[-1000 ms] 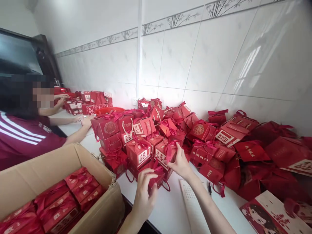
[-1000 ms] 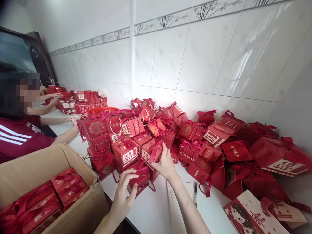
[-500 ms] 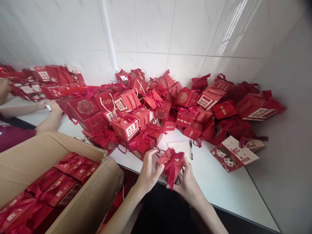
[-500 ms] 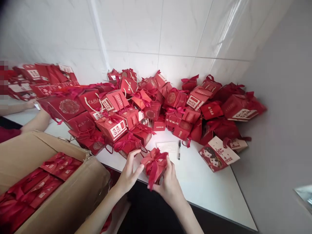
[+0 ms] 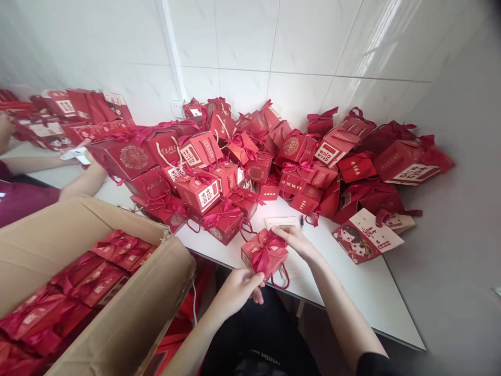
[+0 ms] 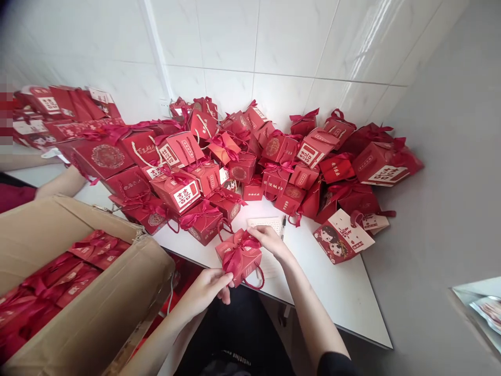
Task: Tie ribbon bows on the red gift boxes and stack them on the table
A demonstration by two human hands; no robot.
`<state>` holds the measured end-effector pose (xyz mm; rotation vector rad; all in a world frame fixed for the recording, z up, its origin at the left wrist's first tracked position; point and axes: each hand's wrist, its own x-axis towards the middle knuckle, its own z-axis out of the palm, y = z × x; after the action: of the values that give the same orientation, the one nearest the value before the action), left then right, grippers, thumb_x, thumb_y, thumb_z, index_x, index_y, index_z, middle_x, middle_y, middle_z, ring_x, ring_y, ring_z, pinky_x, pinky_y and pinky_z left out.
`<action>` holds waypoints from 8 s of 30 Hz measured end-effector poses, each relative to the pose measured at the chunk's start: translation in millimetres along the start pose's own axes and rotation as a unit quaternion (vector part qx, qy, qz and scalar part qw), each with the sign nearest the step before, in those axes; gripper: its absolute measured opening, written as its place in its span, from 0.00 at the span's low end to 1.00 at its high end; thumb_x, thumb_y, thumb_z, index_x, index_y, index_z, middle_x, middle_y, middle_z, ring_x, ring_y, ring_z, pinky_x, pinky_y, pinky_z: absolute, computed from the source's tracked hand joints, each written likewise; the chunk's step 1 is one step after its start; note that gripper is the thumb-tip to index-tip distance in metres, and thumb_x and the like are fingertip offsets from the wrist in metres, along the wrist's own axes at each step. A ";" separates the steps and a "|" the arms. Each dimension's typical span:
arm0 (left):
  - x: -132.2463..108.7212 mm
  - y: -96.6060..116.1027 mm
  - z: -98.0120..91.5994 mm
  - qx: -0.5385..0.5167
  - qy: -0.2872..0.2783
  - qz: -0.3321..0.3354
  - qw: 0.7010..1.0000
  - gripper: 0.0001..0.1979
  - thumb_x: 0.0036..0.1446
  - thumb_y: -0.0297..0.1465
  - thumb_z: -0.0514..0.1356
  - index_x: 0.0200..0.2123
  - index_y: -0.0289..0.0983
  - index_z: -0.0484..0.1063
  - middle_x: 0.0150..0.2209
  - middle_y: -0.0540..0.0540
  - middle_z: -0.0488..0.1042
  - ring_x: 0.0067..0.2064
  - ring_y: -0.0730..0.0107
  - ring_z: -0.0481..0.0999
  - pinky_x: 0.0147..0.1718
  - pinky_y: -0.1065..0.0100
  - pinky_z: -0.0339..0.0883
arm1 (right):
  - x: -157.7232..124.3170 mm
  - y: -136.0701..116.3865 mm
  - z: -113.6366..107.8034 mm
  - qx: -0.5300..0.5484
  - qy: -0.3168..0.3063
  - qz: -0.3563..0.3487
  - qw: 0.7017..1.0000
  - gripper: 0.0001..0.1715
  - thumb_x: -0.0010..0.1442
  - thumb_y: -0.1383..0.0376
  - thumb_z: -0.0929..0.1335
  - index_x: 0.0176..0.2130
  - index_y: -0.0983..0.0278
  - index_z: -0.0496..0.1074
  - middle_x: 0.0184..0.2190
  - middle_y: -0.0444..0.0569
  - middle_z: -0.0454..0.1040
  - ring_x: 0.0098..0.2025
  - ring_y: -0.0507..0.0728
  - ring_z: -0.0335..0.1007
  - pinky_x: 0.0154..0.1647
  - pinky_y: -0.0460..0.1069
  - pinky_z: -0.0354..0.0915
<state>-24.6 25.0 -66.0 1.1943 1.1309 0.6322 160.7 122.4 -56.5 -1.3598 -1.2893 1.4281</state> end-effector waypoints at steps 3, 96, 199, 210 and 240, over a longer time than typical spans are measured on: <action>3.6 -1.5 -4.2 -0.041 0.033 0.051 0.997 0.20 0.52 0.47 0.54 0.23 0.35 0.66 0.17 0.50 0.69 0.24 0.71 0.69 0.29 0.70 0.62 | 4.3 3.8 7.5 0.065 -0.008 0.004 0.998 0.19 0.37 0.55 0.75 0.20 0.67 0.71 0.17 0.43 0.70 0.20 0.49 0.62 0.24 0.46 0.59; 69.9 19.0 -26.6 0.485 0.216 0.322 0.784 0.05 0.50 0.22 0.57 0.32 0.35 0.66 0.36 0.45 0.70 0.39 0.65 0.70 0.40 0.63 0.65 | 1.5 -0.8 17.7 -0.284 -0.135 -0.224 0.922 0.05 0.46 0.69 0.61 0.29 0.62 0.62 0.24 0.42 0.61 0.27 0.52 0.56 0.29 0.46 0.54; -11.5 71.8 -104.0 -0.318 0.152 0.312 0.882 0.21 0.42 0.39 0.65 0.17 0.37 0.54 0.17 0.56 0.51 0.20 0.79 0.54 0.19 0.77 0.59 | -53.1 -5.1 -35.6 0.254 0.182 -0.275 0.909 0.25 0.41 0.44 0.72 0.22 0.59 0.61 0.22 0.41 0.57 0.26 0.52 0.58 0.27 0.50 0.60; -17.7 60.8 -102.5 0.350 0.141 0.132 0.917 0.15 0.51 0.38 0.59 0.42 0.40 0.69 0.39 0.48 0.72 0.36 0.67 0.71 0.39 0.67 0.65 | -48.4 -42.9 -34.6 0.313 0.091 -0.323 0.888 0.19 0.44 0.50 0.74 0.24 0.57 0.65 0.20 0.37 0.46 0.19 0.48 0.46 0.20 0.46 0.53; 38.6 123.0 -53.9 -0.200 0.007 0.327 0.924 0.12 0.46 0.26 0.60 0.37 0.35 0.76 0.35 0.43 0.78 0.35 0.64 0.75 0.36 0.65 0.68 | -15.3 -73.9 30.3 0.160 -0.039 -0.312 0.936 0.11 0.49 0.58 0.73 0.26 0.62 0.71 0.21 0.40 0.66 0.24 0.49 0.60 0.29 0.45 0.58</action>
<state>-40.1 116.6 38.4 1.1961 0.5476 1.3138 124.8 117.3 16.4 -0.5985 -1.3111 1.1746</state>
